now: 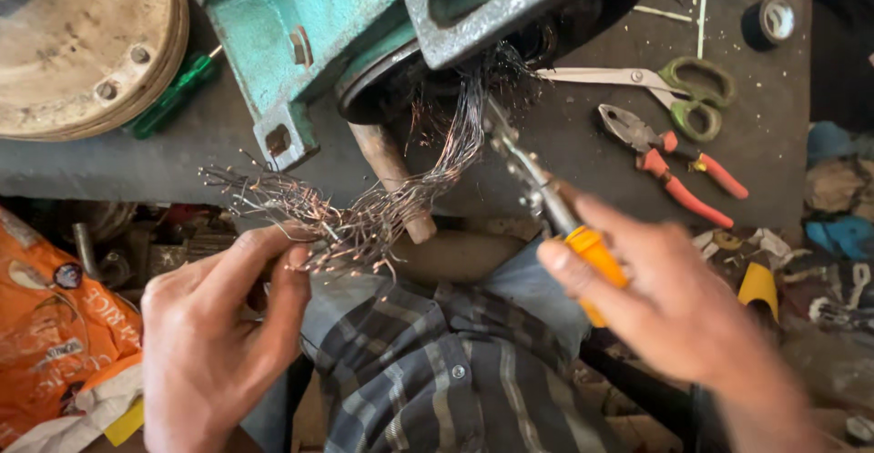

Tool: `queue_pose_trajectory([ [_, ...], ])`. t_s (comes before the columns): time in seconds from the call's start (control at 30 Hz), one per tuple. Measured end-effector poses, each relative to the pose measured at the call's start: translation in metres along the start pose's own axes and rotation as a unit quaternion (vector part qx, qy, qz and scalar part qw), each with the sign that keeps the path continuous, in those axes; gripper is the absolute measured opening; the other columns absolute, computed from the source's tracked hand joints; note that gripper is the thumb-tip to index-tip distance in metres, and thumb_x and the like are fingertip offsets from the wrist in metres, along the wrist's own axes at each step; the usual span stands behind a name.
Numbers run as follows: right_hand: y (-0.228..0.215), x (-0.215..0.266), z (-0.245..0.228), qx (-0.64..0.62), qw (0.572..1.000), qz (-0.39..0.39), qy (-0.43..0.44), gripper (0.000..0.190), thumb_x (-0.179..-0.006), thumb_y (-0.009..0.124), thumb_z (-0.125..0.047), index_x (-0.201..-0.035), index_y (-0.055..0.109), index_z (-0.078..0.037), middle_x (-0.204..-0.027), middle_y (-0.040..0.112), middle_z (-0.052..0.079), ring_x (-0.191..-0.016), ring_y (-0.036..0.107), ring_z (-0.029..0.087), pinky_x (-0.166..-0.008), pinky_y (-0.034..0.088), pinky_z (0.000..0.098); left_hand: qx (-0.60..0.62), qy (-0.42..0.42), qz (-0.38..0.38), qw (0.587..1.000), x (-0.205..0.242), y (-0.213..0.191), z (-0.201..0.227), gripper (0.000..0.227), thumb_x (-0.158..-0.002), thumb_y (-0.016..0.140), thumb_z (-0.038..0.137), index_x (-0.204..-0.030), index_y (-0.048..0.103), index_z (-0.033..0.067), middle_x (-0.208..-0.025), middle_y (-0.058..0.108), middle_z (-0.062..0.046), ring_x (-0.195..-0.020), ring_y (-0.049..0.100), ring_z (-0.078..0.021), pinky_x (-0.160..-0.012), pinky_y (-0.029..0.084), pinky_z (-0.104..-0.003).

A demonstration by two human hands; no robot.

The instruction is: The person uses yellow-handled wire cutters to repeatedly snip a bundle of copper wires protruding from a teal motor housing. The person holds the wire bundle with the left hand and cuts with the right hand, occasionally adjusting the bundle's position.

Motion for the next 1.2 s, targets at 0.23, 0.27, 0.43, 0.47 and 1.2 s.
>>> queue_pose_trajectory([
  [0.23, -0.03, 0.006, -0.005, 0.083, 0.981, -0.115, 0.134, 0.044, -0.102, 0.056, -0.06, -0.109, 0.065, -0.017, -0.074, 0.059, 0.007, -0.064, 0.06, 0.018, -0.064, 0.051, 0.0372, 0.033, -0.024, -0.027, 0.999, 0.006, 0.008, -0.011, 0.017, -0.092, 0.066, 0.006, -0.107, 0.075, 0.0095, -0.072, 0.071, -0.007, -0.055, 0.07, -0.0149, -0.055, 0.052, -0.03],
  [0.27, -0.032, 0.004, -0.008, 0.07, 0.981, -0.122, 0.132, 0.045, -0.101, 0.055, -0.06, -0.109, 0.065, -0.017, -0.077, 0.059, 0.007, -0.065, 0.062, 0.018, -0.065, 0.053, 0.0373, 0.033, -0.027, -0.029, 0.999, 0.007, 0.009, -0.014, 0.017, -0.093, 0.066, 0.007, -0.106, 0.075, 0.0098, -0.071, 0.071, -0.007, -0.054, 0.07, -0.0149, -0.054, 0.052, -0.03],
  [0.43, -0.041, -0.008, -0.006, 0.028, 0.98, -0.128, 0.153, 0.049, -0.1, 0.057, -0.06, -0.13, 0.064, -0.021, -0.087, 0.065, 0.012, -0.074, 0.07, 0.025, -0.069, 0.06, 0.0431, 0.025, -0.025, -0.032, 0.999, 0.013, 0.009, -0.022, 0.017, -0.093, 0.066, 0.008, -0.107, 0.075, 0.0106, -0.068, 0.07, -0.006, -0.053, 0.068, -0.015, -0.054, 0.051, -0.03],
  [0.47, -0.045, -0.012, -0.005, 0.031, 0.978, -0.125, 0.165, 0.054, -0.099, 0.058, -0.059, -0.138, 0.06, -0.022, -0.09, 0.065, 0.013, -0.076, 0.071, 0.028, -0.069, 0.061, 0.0455, 0.022, -0.035, -0.037, 0.998, 0.013, 0.01, -0.026, 0.016, -0.093, 0.066, 0.008, -0.106, 0.075, 0.0102, -0.066, 0.07, -0.007, -0.051, 0.067, -0.0152, -0.052, 0.05, -0.03],
  [1.2, -0.069, -0.012, -0.091, 0.292, 0.914, -0.106, 0.26, 0.071, -0.096, 0.059, -0.056, -0.156, 0.035, -0.028, -0.072, 0.065, 0.015, -0.049, 0.068, 0.025, -0.053, 0.054, 0.0342, 0.013, 0.044, -0.084, 0.995, 0.022, 0.037, -0.044, 0.026, -0.08, 0.07, 0.003, -0.105, 0.075, 0.0036, -0.069, 0.07, -0.013, -0.056, 0.068, -0.0264, -0.054, 0.052, -0.038],
])
Point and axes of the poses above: each hand's wrist, its own x-axis away from the middle knuckle, its own y-axis out of the palm, z = x × y, the point moved 9 cm from there along -x, towards the middle knuckle
